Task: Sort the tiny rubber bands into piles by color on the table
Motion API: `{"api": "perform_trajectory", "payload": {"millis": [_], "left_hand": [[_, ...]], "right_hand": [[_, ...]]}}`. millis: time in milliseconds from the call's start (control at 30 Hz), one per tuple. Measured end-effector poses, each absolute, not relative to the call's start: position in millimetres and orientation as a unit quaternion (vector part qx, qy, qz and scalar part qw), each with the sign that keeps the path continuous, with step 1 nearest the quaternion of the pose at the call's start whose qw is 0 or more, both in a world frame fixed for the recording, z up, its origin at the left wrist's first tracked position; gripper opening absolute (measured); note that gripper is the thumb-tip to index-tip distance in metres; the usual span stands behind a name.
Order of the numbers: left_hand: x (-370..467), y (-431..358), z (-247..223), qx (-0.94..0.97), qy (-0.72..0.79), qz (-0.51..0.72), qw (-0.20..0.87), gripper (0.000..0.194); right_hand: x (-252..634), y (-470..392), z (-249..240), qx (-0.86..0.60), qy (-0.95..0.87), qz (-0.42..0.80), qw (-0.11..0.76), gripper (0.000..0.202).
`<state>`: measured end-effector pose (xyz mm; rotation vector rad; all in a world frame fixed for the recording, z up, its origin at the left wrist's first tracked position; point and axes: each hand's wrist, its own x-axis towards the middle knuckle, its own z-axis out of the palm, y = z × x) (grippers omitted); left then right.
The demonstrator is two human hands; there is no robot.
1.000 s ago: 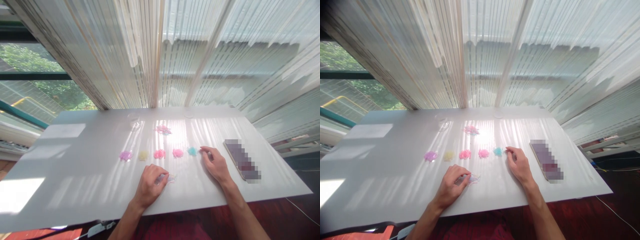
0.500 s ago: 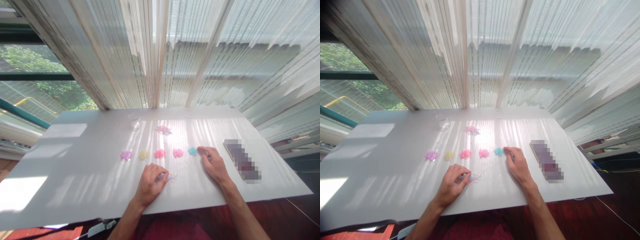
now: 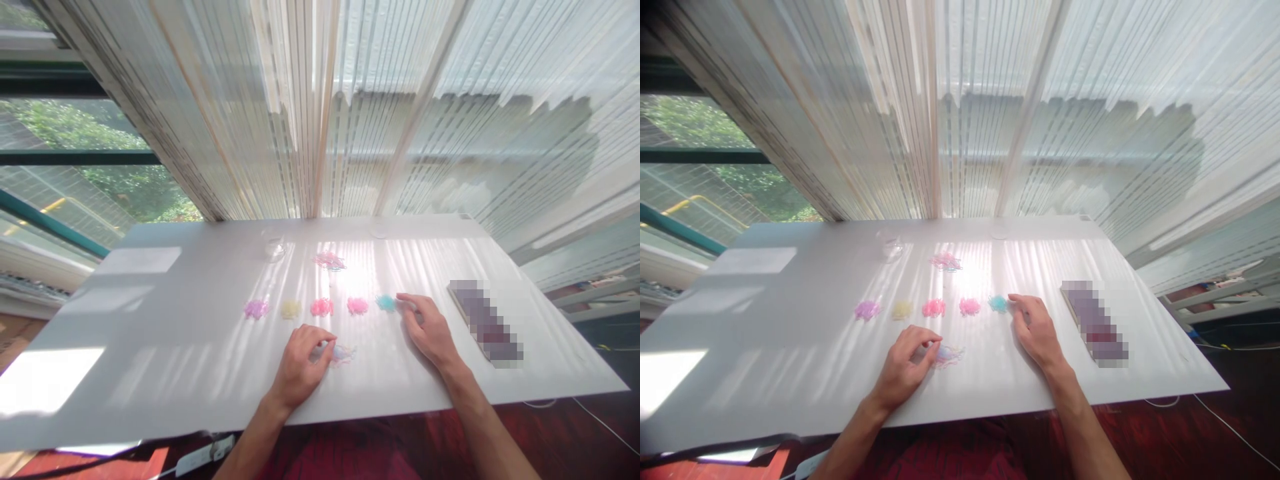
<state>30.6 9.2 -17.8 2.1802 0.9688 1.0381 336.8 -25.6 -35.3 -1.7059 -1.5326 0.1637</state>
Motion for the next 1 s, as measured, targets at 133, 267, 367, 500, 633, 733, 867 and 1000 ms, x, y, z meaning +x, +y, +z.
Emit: {"api": "perform_trajectory", "payload": {"millis": [133, 267, 367, 500, 633, 733, 867, 1000], "left_hand": [[23.9, 10.0, -11.1, 0.795, 0.37, 0.392, 0.279, 0.018], [9.0, 12.2, -8.1, 0.81, 0.375, 0.36, 0.269, 0.027], [-2.2, 11.9, -8.7, 0.845, 0.358, 0.31, 0.246, 0.03], [-9.8, 8.5, -9.7, 0.869, 0.354, 0.267, 0.218, 0.031], [-12.4, 6.7, -11.1, 0.876, 0.363, 0.241, 0.208, 0.028], [-15.1, 6.8, -12.4, 0.875, 0.37, 0.232, 0.209, 0.026], [-16.7, 7.2, -14.0, 0.873, 0.378, 0.229, 0.206, 0.021], [-13.1, 7.6, -15.3, 0.871, 0.384, 0.232, 0.199, 0.011]], "right_hand": [[328.5, -32.7, -25.1, -0.667, -0.614, 0.047, 0.421, 0.024], [301.5, -43.4, -15.3, -0.596, -0.671, 0.051, 0.439, 0.022], [275.0, -50.7, -13.5, -0.536, -0.723, 0.083, 0.428, 0.027], [248.1, -55.6, -16.7, -0.496, -0.759, 0.134, 0.401, 0.026], [236.6, -55.4, -21.4, -0.48, -0.773, 0.16, 0.382, 0.028], [233.4, -53.1, -23.3, -0.477, -0.779, 0.161, 0.373, 0.029], [229.2, -49.4, -23.6, -0.477, -0.782, 0.164, 0.365, 0.025], [222.5, -45.7, -25.2, -0.481, -0.778, 0.163, 0.371, 0.019]]}}
